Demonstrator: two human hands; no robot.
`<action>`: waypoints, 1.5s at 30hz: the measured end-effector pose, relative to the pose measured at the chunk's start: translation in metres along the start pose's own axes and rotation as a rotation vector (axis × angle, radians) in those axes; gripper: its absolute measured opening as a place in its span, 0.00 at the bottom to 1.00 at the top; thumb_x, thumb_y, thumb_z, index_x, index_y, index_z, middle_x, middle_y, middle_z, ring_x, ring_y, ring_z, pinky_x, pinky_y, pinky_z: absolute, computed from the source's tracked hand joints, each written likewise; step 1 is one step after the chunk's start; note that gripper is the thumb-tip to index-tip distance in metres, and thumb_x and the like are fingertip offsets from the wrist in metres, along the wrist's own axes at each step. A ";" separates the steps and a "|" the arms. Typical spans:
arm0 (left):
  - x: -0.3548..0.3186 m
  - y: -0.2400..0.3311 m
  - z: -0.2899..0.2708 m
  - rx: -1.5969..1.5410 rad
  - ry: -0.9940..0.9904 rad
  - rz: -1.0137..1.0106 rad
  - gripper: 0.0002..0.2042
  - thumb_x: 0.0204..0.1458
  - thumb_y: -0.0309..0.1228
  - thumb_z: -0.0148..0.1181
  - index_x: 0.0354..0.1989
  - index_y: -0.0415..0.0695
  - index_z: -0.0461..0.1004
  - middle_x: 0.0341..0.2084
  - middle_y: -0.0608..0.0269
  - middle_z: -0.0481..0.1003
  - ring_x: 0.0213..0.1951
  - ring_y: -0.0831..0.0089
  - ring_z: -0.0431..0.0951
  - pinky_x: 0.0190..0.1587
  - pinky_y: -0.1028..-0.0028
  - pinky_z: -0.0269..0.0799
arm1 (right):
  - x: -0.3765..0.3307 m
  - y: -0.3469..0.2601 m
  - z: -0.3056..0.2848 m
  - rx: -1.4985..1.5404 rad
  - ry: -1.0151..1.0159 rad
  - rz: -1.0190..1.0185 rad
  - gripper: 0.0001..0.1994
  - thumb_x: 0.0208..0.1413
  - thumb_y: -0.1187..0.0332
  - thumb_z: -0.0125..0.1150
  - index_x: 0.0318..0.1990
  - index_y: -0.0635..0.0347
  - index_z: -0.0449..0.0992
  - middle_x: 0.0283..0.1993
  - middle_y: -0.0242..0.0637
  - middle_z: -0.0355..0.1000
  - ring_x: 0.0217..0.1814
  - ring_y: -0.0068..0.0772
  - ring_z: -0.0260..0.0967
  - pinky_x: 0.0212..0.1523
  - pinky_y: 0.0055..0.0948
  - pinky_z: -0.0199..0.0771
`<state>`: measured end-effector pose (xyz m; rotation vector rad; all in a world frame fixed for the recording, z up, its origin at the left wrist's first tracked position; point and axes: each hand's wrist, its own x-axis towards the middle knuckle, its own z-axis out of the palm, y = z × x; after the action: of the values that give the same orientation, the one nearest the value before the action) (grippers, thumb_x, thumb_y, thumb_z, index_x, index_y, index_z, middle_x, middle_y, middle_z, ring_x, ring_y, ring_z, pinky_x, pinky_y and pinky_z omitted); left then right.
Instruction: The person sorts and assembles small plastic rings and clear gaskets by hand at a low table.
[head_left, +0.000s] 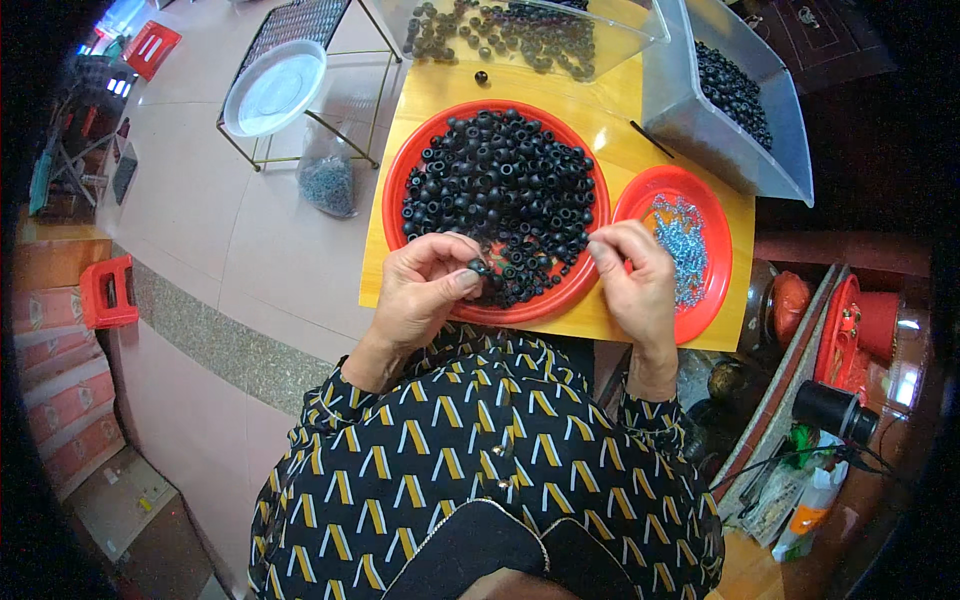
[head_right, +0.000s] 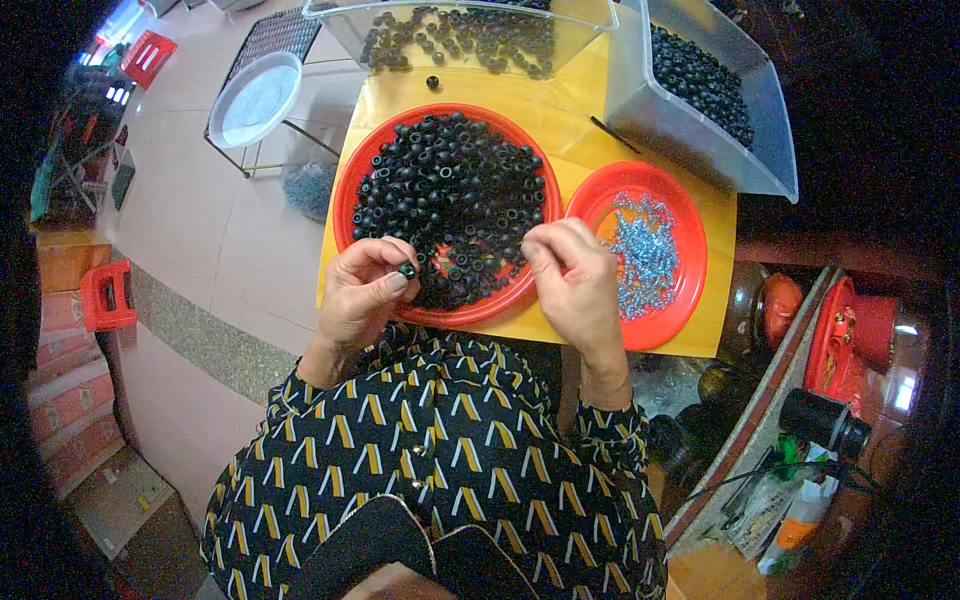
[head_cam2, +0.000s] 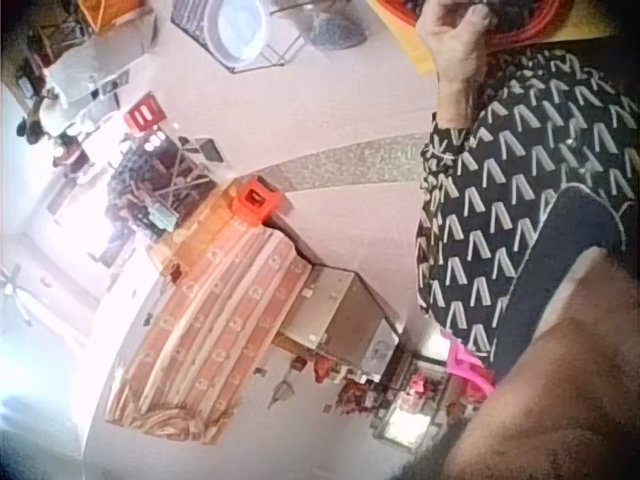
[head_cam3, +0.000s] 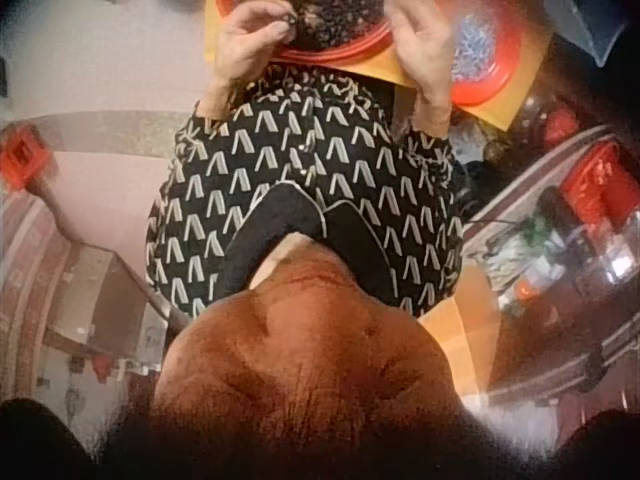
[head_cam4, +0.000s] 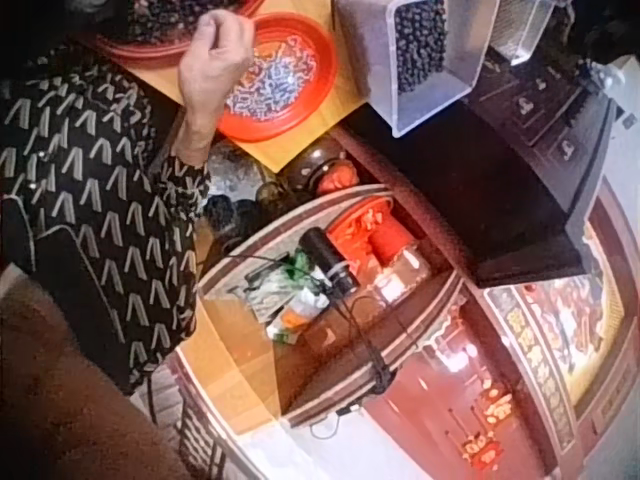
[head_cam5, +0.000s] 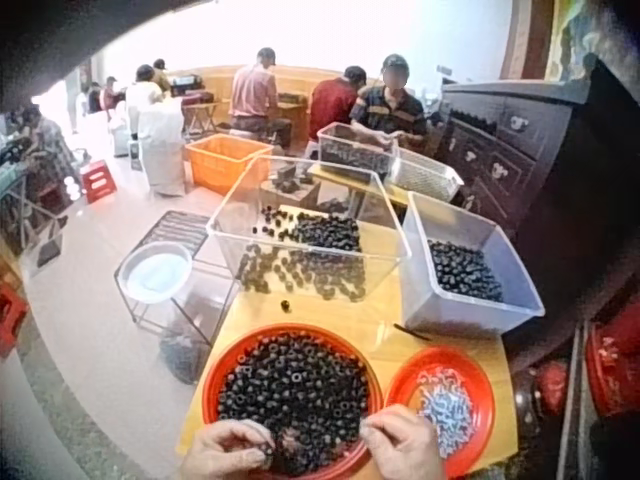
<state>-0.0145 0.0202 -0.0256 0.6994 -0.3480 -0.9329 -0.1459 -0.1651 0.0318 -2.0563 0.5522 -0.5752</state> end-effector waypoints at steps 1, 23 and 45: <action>0.000 0.001 -0.001 -0.032 0.011 -0.002 0.10 0.44 0.15 0.56 0.36 0.36 0.71 0.36 0.59 0.70 0.31 0.76 0.71 0.33 0.78 0.71 | -0.002 0.000 0.000 -0.144 -0.076 -0.073 0.03 0.47 0.76 0.57 0.29 0.65 0.72 0.27 0.36 0.69 0.31 0.30 0.66 0.33 0.25 0.66; 0.000 -0.001 -0.005 -0.113 -0.021 -0.024 0.09 0.46 0.17 0.55 0.37 0.37 0.71 0.37 0.60 0.68 0.33 0.76 0.68 0.34 0.75 0.67 | -0.010 -0.003 0.036 -0.746 -0.394 -0.239 0.02 0.41 0.74 0.53 0.23 0.63 0.71 0.28 0.42 0.64 0.36 0.42 0.62 0.36 0.37 0.63; 0.000 -0.003 0.007 -0.047 -0.042 -0.136 0.09 0.48 0.19 0.55 0.39 0.37 0.69 0.33 0.60 0.72 0.32 0.76 0.74 0.37 0.78 0.72 | -0.012 -0.012 0.041 0.904 -0.335 0.493 0.04 0.52 0.75 0.54 0.35 0.65 0.68 0.29 0.35 0.70 0.28 0.21 0.70 0.26 0.16 0.70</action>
<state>-0.0206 0.0161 -0.0227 0.6672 -0.3177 -1.0823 -0.1290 -0.1261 0.0199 -1.0673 0.4543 -0.1208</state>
